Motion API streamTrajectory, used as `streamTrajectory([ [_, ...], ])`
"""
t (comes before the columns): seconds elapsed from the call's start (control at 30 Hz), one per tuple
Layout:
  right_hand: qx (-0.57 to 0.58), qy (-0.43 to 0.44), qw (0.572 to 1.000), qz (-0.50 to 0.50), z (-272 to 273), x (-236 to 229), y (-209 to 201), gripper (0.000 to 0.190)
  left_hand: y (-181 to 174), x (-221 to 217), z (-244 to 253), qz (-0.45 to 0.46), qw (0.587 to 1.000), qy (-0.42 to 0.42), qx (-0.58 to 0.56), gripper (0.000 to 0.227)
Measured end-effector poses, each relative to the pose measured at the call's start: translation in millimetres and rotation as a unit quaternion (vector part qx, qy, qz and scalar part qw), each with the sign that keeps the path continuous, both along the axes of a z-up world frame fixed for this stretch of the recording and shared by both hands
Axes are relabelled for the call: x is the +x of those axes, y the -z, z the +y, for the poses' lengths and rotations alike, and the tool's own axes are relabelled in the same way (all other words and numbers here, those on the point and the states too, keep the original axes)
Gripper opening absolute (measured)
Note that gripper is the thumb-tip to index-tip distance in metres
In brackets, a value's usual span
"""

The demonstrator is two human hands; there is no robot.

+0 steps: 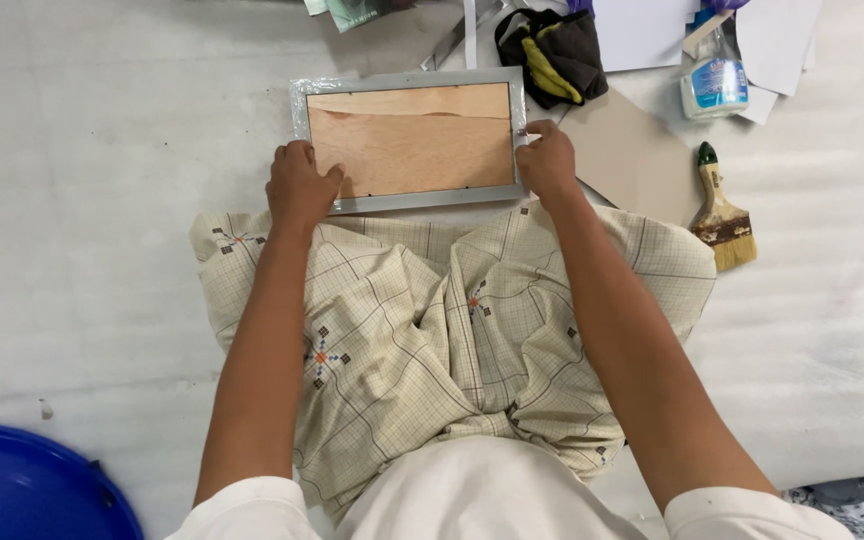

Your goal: Assembling an art frame by applying adhesive with a brush and layering paper and cardboard components.

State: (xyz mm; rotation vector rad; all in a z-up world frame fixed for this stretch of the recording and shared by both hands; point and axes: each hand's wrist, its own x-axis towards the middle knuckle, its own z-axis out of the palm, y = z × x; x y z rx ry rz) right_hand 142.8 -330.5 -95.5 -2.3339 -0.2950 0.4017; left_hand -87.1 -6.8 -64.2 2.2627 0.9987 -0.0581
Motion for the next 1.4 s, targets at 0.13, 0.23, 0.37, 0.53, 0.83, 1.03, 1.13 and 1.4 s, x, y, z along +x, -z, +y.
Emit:
streamTrajectory([
  [0.13,-0.08,0.041,0.996,0.021,-9.4,20.6,41.6,0.057,7.8,0.9,6.5,0.01,0.999,-0.048,0.011,0.059],
  [0.23,-0.08,0.059,0.994,0.054,-1.0,19.0,36.2,0.051,37.8,0.9,21.1,-0.016,0.996,-0.075,-0.038,0.072],
  [0.37,-0.102,0.051,0.992,0.06,5.5,11.7,16.0,0.053,24.7,1.7,22.7,-0.056,0.987,-0.105,-0.106,0.076],
  [0.53,-0.128,0.059,0.989,0.051,9.8,18.7,12.9,0.051,16.7,4.4,21.4,-0.088,0.979,-0.121,-0.142,0.052],
  [0.83,-0.149,0.059,0.959,-0.235,26.4,51.6,-34.5,0.041,6.5,9.7,26.5,-0.121,0.972,-0.132,-0.155,0.048],
  [1.03,-0.264,-0.048,0.944,-0.193,21.2,80.8,-12.4,0.085,-27.2,17.2,17.8,-0.08,0.978,-0.137,-0.132,0.041],
  [1.13,-0.276,-0.035,0.92,-0.275,23.5,83.9,-19.5,0.063,-23.3,16.9,20.8,-0.066,0.979,-0.137,-0.135,0.047],
  [1.4,0.091,-0.174,0.918,-0.346,97.5,-9.0,-61.5,0.035,9.2,20.8,35.4,-0.03,0.989,-0.096,-0.11,0.063],
])
